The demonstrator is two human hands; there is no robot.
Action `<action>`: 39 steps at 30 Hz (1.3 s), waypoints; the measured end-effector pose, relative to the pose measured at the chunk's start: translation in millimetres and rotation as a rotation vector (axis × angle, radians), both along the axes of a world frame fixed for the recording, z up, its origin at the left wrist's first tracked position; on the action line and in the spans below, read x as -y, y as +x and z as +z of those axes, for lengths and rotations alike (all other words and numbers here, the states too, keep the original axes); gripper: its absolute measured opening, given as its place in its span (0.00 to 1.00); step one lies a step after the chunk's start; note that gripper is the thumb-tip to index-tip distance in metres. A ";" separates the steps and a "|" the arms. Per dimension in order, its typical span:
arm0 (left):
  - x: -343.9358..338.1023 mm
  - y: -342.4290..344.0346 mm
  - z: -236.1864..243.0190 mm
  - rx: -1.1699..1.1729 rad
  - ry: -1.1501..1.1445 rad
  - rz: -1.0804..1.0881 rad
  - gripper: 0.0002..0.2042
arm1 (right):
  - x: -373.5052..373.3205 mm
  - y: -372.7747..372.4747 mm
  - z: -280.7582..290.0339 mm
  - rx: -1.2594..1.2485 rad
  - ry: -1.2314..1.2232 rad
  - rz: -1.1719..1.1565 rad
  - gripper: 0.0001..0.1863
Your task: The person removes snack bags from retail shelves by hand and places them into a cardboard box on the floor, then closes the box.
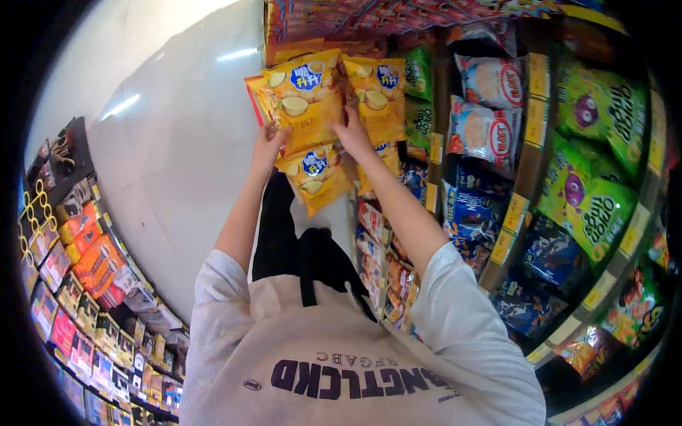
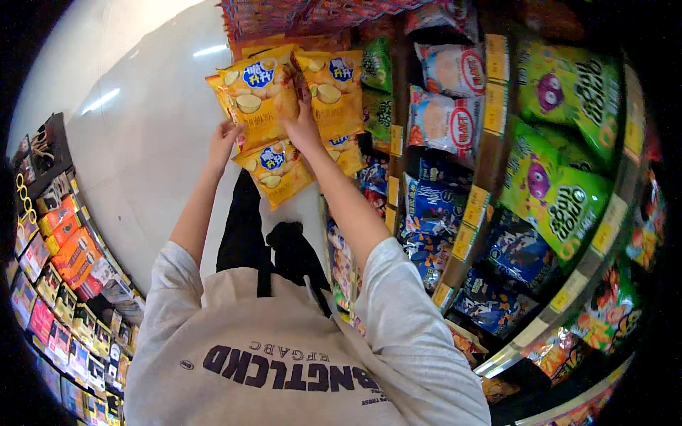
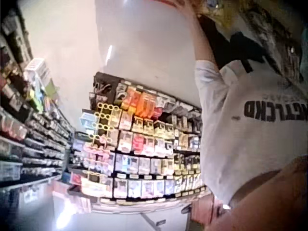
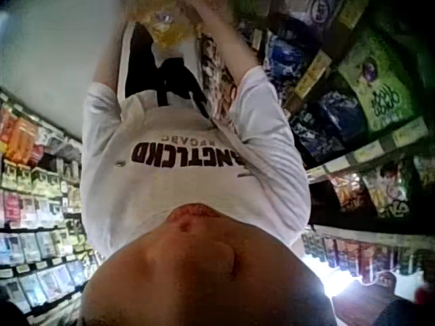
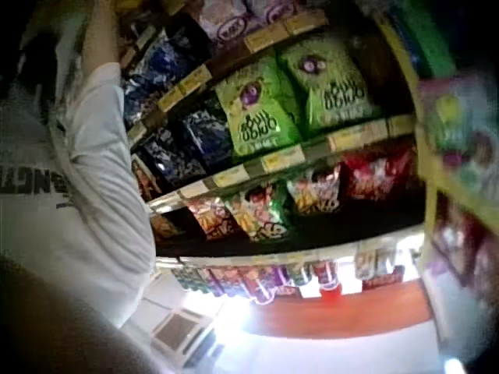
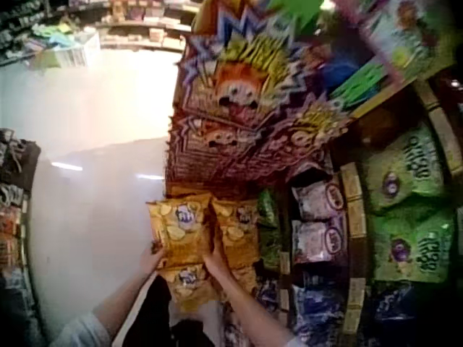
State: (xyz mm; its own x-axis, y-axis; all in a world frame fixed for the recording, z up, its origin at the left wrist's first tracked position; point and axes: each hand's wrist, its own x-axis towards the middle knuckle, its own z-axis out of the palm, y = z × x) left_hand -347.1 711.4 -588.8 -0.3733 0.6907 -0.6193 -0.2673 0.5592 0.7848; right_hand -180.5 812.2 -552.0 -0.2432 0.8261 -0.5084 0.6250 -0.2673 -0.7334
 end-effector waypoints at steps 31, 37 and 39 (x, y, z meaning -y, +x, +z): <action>59.0 129.4 300.8 0.127 0.571 -0.700 0.32 | 203.7 183.4 321.6 -0.594 0.275 -0.388 0.46; 101.8 235.4 361.6 0.099 0.875 -0.975 0.36 | 316.7 275.1 389.2 -0.641 0.501 -0.592 0.46; 124.3 275.1 391.7 0.285 0.981 -1.041 0.37 | 358.3 303.9 416.3 -0.542 0.589 -0.576 0.46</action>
